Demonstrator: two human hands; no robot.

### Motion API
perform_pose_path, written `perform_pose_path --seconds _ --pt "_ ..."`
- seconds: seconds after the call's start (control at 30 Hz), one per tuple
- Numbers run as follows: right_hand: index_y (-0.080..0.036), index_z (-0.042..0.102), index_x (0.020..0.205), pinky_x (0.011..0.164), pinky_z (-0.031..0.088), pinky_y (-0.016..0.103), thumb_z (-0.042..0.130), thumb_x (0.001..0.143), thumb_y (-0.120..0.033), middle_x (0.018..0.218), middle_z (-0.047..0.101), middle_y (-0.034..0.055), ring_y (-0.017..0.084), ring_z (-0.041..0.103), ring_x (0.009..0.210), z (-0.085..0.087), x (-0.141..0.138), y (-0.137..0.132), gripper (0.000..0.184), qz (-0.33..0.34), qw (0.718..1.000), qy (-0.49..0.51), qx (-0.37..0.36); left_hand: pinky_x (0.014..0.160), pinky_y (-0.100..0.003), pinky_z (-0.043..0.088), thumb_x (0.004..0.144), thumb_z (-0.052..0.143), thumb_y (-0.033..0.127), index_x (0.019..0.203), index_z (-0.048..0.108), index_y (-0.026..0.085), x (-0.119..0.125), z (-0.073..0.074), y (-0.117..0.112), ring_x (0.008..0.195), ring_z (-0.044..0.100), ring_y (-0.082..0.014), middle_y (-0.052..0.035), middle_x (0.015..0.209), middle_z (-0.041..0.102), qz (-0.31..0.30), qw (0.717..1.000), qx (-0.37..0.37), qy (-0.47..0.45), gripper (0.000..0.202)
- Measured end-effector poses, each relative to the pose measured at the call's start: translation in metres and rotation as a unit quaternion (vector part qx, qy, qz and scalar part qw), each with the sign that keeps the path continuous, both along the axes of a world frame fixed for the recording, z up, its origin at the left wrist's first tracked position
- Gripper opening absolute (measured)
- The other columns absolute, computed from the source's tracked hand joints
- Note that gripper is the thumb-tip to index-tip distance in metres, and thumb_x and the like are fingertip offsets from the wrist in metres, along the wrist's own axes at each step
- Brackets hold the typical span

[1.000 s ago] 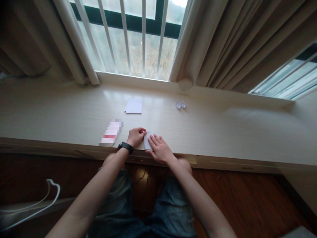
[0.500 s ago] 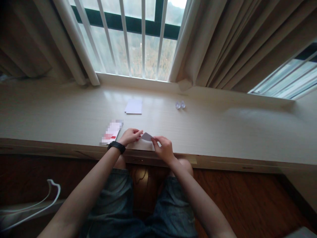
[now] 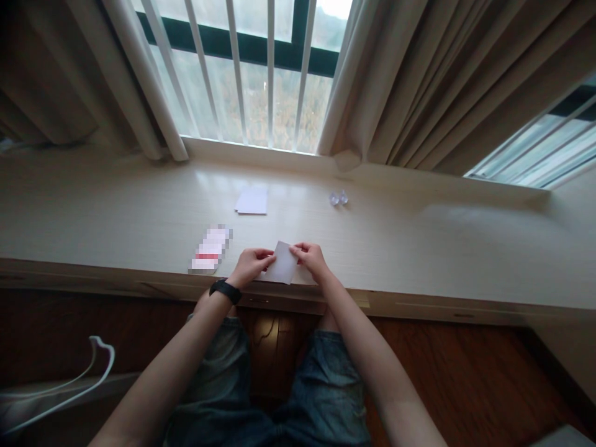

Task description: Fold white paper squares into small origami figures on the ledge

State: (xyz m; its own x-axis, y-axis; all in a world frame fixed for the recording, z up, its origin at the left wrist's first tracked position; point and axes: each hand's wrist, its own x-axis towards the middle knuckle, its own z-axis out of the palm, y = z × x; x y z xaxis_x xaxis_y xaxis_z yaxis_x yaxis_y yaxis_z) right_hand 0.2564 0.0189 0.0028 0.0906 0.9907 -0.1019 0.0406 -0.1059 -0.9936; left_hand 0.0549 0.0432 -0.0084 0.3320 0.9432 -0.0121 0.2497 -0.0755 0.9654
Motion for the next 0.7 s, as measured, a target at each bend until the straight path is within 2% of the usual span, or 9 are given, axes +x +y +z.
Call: perform_pose_path --seconds 0.1,0.17,0.23,0.3,0.37,0.47,0.57,0.7 --pt "-0.014 0.07 0.081 0.053 0.044 0.026 0.07 0.069 -0.052 0.068 0.067 0.0037 0.015 0.056 0.058 -0.009 0.0 0.007 0.04 -0.005 0.998 -0.064 0.011 0.057 -0.027 0.049 0.077 0.067 0.038 0.094 0.076 0.016 0.001 -0.003 0.002 0.059 0.065 -0.018 -0.0071 0.073 0.074 0.013 0.998 0.01 0.056 0.029" --pt "-0.015 0.071 0.084 0.059 0.048 0.029 0.066 0.075 -0.05 0.073 0.069 0.0054 0.017 0.06 0.063 -0.01 -0.001 0.011 0.036 -0.013 0.987 -0.154 0.034 0.063 -0.027 0.051 0.077 0.066 0.036 0.096 0.076 0.017 0.002 -0.001 0.003 0.065 0.067 -0.0193 -0.0076 0.077 0.074 0.023 0.995 0.024 0.093 0.028" --pt "-0.017 0.071 0.096 0.074 0.051 0.035 0.062 0.081 -0.044 0.088 0.072 0.0082 0.021 0.064 0.079 -0.007 -0.004 0.012 0.032 -0.038 0.958 -0.274 0.078 0.07 -0.027 0.051 0.078 0.065 0.033 0.101 0.075 0.018 0.005 0.004 0.005 0.075 0.069 -0.0203 -0.0078 0.083 0.075 0.043 0.989 0.034 0.137 0.029" --pt "-0.018 0.066 0.114 0.093 0.047 0.041 0.057 0.087 -0.037 0.114 0.068 0.0114 0.025 0.061 0.104 -0.005 -0.009 0.008 0.034 -0.055 0.911 -0.384 0.143 0.077 -0.026 0.051 0.078 0.064 0.031 0.105 0.074 0.019 0.009 0.009 0.006 0.084 0.069 -0.0205 -0.0075 0.089 0.075 0.067 0.979 0.033 0.188 0.031" --pt "-0.015 0.059 0.126 0.108 0.036 0.043 0.048 0.092 -0.032 0.134 0.056 0.0127 0.026 0.049 0.126 -0.005 -0.015 0.0 0.039 -0.025 0.864 -0.46 0.203 0.082 -0.026 0.05 0.078 0.063 0.03 0.106 0.074 0.019 0.012 0.013 0.008 0.09 0.069 -0.0206 -0.0074 0.094 0.075 0.085 0.968 0.029 0.234 0.032" --pt "-0.015 0.052 0.135 0.114 0.028 0.044 0.041 0.096 -0.032 0.144 0.046 0.0106 0.025 0.034 0.139 -0.011 -0.023 -0.013 0.044 0.068 0.82 -0.522 0.226 0.085 -0.025 0.048 0.077 0.061 0.029 0.102 0.075 0.019 0.016 0.015 0.011 0.097 0.068 -0.0212 -0.008 0.1 0.074 0.095 0.958 0.023 0.27 0.031" --pt "-0.016 0.047 0.14 0.115 0.025 0.048 0.037 0.098 -0.036 0.147 0.042 0.0093 0.025 0.028 0.142 -0.019 -0.027 -0.022 0.047 0.118 0.797 -0.557 0.203 0.083 -0.024 0.048 0.076 0.061 0.029 0.101 0.075 0.018 0.017 0.015 0.016 0.098 0.067 -0.0214 -0.009 0.101 0.074 0.094 0.955 0.005 0.281 0.031" --pt "-0.017 0.043 0.142 0.115 0.022 0.049 0.032 0.1 -0.037 0.149 0.04 0.0083 0.025 0.027 0.142 -0.023 -0.029 -0.023 0.048 0.13 0.782 -0.581 0.185 0.081 -0.024 0.047 0.075 0.061 0.03 0.098 0.075 0.017 0.014 0.018 0.021 0.096 0.067 -0.0211 -0.0097 0.1 0.074 0.077 0.951 0.006 0.3 0.03"
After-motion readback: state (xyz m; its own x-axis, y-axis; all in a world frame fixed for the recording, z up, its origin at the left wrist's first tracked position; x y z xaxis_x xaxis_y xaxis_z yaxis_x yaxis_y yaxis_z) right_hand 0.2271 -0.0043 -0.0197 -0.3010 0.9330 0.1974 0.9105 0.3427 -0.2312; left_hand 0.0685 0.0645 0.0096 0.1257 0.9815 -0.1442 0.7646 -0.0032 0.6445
